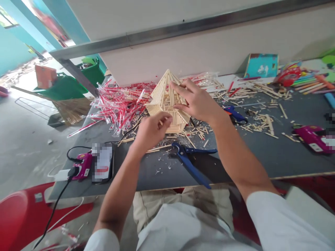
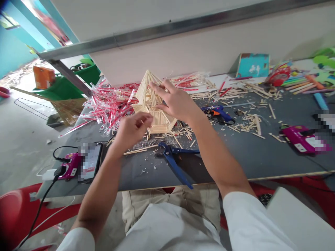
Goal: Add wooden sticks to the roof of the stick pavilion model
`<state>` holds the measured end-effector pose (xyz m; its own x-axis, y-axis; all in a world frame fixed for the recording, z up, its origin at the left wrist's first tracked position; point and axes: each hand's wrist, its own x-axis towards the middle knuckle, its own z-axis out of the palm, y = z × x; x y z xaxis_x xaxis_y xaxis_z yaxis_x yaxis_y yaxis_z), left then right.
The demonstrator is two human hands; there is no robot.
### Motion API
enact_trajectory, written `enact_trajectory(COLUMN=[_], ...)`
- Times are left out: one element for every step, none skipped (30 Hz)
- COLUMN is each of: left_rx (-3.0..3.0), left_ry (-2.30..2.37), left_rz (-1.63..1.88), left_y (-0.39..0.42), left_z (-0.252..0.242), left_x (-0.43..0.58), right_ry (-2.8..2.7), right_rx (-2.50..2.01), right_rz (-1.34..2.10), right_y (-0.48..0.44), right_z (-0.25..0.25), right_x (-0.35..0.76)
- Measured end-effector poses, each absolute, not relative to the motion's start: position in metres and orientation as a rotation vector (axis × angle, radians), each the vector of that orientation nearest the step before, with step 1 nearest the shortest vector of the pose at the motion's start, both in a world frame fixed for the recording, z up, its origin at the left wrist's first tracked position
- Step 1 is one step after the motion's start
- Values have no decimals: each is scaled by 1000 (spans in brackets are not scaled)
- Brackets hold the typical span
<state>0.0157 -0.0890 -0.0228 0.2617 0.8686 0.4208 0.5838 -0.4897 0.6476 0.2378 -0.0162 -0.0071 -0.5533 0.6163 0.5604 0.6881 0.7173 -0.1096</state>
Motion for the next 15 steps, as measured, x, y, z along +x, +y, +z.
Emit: enact_trajectory(left_rx=[2224,2225,2213,2214,2219,2231,2247,2259,2266,2269,2268,2264,2260,2254,2245], left_ry=[1394,1445,1479,1509,1541,1562,1568,1566,1557,1546,1538,1538,1542,1549,1555], left_rz=[1174,1251,1318,1343,1357,1357,1350,1346,1345,1351,1362,1375,1389,1405,1420], left_y=[-81,-73,-65,-57,-49,-43,-37,-33,-30,-27,-26,-24,-24,-23,-22], left_z=[-13,-5,1,5,8,8,7,5,2,0,-3,-5,-7,-8,-10], left_x=[14,13,13,13,14,15,16,18,20,23,26,29,32,35,37], right_ry=[-2338,-2334,-2332,-2334,-2335,-2335,-2331,-2327,-2323,-2322,-2325,-2329,-2331,-2330,-2327], right_rx=[-978,-965,-956,-950,-949,-952,-957,-963,-969,-975,-980,-983,-986,-986,-984], right_rz=[-154,-146,-139,-133,-128,-125,-124,-122,-119,-110,-94,-72,-47,-22,-1], right_y=[-16,-15,-15,-14,-14,-14,-14,-14,-15,-15,-15,-16,-16,-16,-16], right_z=[-8,-9,-9,-10,-10,-10,-10,-10,-9,-9,-8,-8,-7,-7,-7], right_x=[238,238,239,239,239,239,239,239,239,238,238,238,237,237,237])
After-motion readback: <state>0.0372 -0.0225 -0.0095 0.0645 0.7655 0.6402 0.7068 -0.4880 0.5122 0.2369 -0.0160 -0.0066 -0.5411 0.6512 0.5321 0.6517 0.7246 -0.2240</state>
